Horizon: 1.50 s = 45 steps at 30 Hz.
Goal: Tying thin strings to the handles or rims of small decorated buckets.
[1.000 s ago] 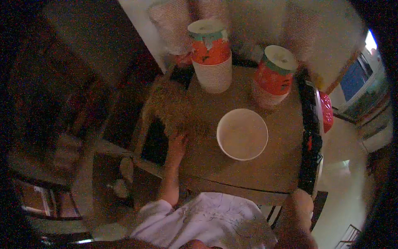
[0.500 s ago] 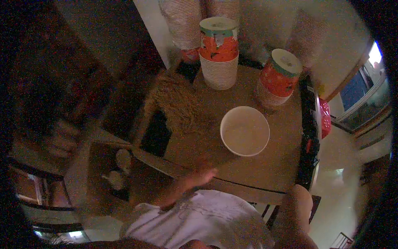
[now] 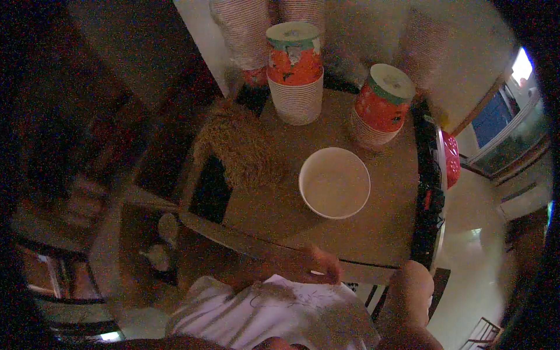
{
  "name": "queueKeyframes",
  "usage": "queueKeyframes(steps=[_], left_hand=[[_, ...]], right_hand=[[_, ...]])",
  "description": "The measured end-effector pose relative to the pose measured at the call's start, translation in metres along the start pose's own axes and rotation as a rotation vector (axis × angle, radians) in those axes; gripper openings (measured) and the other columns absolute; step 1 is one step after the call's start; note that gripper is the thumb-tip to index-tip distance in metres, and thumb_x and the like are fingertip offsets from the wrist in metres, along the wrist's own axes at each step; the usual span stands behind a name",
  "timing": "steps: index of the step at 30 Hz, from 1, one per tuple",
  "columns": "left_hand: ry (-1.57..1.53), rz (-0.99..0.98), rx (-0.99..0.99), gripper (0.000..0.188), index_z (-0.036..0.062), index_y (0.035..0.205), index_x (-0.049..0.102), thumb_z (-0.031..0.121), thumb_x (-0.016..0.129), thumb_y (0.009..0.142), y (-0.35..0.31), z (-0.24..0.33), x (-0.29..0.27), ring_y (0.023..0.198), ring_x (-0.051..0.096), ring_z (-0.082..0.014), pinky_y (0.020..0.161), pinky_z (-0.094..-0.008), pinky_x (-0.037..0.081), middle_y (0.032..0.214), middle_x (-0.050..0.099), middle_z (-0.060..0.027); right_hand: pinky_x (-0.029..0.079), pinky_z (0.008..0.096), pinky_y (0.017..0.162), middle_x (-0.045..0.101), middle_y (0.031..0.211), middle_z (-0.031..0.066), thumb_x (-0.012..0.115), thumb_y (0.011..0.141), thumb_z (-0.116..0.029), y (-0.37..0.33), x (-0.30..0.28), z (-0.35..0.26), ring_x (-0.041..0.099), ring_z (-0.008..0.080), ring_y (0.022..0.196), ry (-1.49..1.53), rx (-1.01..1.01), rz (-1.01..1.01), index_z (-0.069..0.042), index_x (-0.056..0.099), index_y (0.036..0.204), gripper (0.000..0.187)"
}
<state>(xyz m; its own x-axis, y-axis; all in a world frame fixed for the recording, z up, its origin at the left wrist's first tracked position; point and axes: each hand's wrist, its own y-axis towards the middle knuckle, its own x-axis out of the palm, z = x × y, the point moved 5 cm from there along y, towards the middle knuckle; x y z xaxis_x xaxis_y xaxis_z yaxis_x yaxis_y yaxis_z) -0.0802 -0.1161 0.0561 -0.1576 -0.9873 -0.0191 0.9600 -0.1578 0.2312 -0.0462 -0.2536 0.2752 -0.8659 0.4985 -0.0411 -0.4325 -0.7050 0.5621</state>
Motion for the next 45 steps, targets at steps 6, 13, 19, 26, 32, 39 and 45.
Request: queueKeyframes(steps=[6, 13, 19, 26, 32, 39, 45], left_hand=[[0.209, 0.43, 0.282, 0.008, 0.0051, 0.078, 0.057, 0.005, 0.064, 0.073, 0.004, 0.05, -0.037, 0.077, 0.054, -0.0198, 0.066, -0.0297, 0.044, 0.076, 0.053, -0.0072], [0.588, 0.733, 0.371, 0.012, 0.0067, 0.077, 0.058, 0.004, 0.067, 0.069, -0.015, 0.076, -0.052, 0.073, 0.05, -0.0204, 0.064, -0.0312, 0.042, 0.081, 0.051, -0.0059], [0.437, 0.702, 0.301, 0.012, 0.0071, 0.076, 0.057, 0.003, 0.066, 0.069, -0.009, 0.051, -0.047, 0.075, 0.05, -0.0196, 0.069, -0.0313, 0.041, 0.082, 0.048, -0.0049], [0.317, 0.729, 0.243, 0.012, 0.0077, 0.077, 0.057, 0.003, 0.066, 0.071, -0.01, 0.036, -0.048, 0.081, 0.053, -0.0194, 0.074, -0.0301, 0.042, 0.082, 0.05, -0.0053], [0.352, 0.722, 0.237, 0.01, 0.0072, 0.077, 0.057, 0.004, 0.066, 0.071, -0.009, 0.03, -0.053, 0.082, 0.053, -0.0188, 0.072, -0.0302, 0.043, 0.082, 0.051, -0.0053], [0.326, 0.713, 0.207, 0.01, 0.0068, 0.078, 0.058, 0.003, 0.065, 0.072, -0.008, 0.028, -0.05, 0.081, 0.053, -0.0179, 0.072, -0.0296, 0.042, 0.083, 0.051, -0.0046], [0.257, 0.708, 0.298, 0.01, 0.0058, 0.078, 0.057, 0.002, 0.064, 0.072, -0.004, 0.02, -0.047, 0.079, 0.053, -0.0172, 0.071, -0.0283, 0.042, 0.082, 0.051, -0.0043]], right_hand=[[0.038, 0.0349, 0.083, 0.046, 0.107, 0.0115, 0.046, 0.084, -0.015, -0.026, -0.054, -0.073, 0.046, 0.023, 0.096, 0.581, 0.387, 0.498, -0.004, 0.045, 0.103, 0.022], [0.038, 0.0394, 0.089, 0.044, 0.11, 0.0142, 0.048, 0.083, -0.011, -0.127, -0.09, -0.21, 0.047, 0.0246, 0.099, 0.238, 1.341, 1.407, -0.006, 0.039, 0.111, 0.029], [0.037, 0.034, 0.083, 0.037, 0.13, 0.0142, 0.026, 0.092, -0.011, -0.018, 0.012, 0.002, 0.039, 0.0191, 0.116, 1.288, 0.577, 0.716, -0.002, 0.045, 0.11, 0.027], [0.031, 0.0325, 0.086, 0.039, 0.127, 0.015, 0.021, 0.093, -0.011, -0.017, 0.008, 0.009, 0.042, 0.0164, 0.111, 1.768, 0.453, 0.852, -0.004, 0.039, 0.112, 0.028], [0.032, 0.0343, 0.083, 0.046, 0.116, 0.0122, 0.031, 0.09, -0.022, -0.035, 0.004, 0.013, 0.047, 0.019, 0.099, 1.581, 0.572, 0.804, -0.006, 0.044, 0.102, 0.024], [0.032, 0.0345, 0.082, 0.047, 0.112, 0.011, 0.034, 0.088, -0.024, -0.029, 0.001, 0.012, 0.047, 0.019, 0.097, 1.12, 0.641, 0.544, -0.006, 0.045, 0.1, 0.024], [0.032, 0.0347, 0.081, 0.048, 0.109, 0.01, 0.037, 0.087, -0.026, -0.031, -0.004, 0.012, 0.047, 0.019, 0.095, 0.728, 0.646, 0.351, -0.007, 0.046, 0.097, 0.024]])
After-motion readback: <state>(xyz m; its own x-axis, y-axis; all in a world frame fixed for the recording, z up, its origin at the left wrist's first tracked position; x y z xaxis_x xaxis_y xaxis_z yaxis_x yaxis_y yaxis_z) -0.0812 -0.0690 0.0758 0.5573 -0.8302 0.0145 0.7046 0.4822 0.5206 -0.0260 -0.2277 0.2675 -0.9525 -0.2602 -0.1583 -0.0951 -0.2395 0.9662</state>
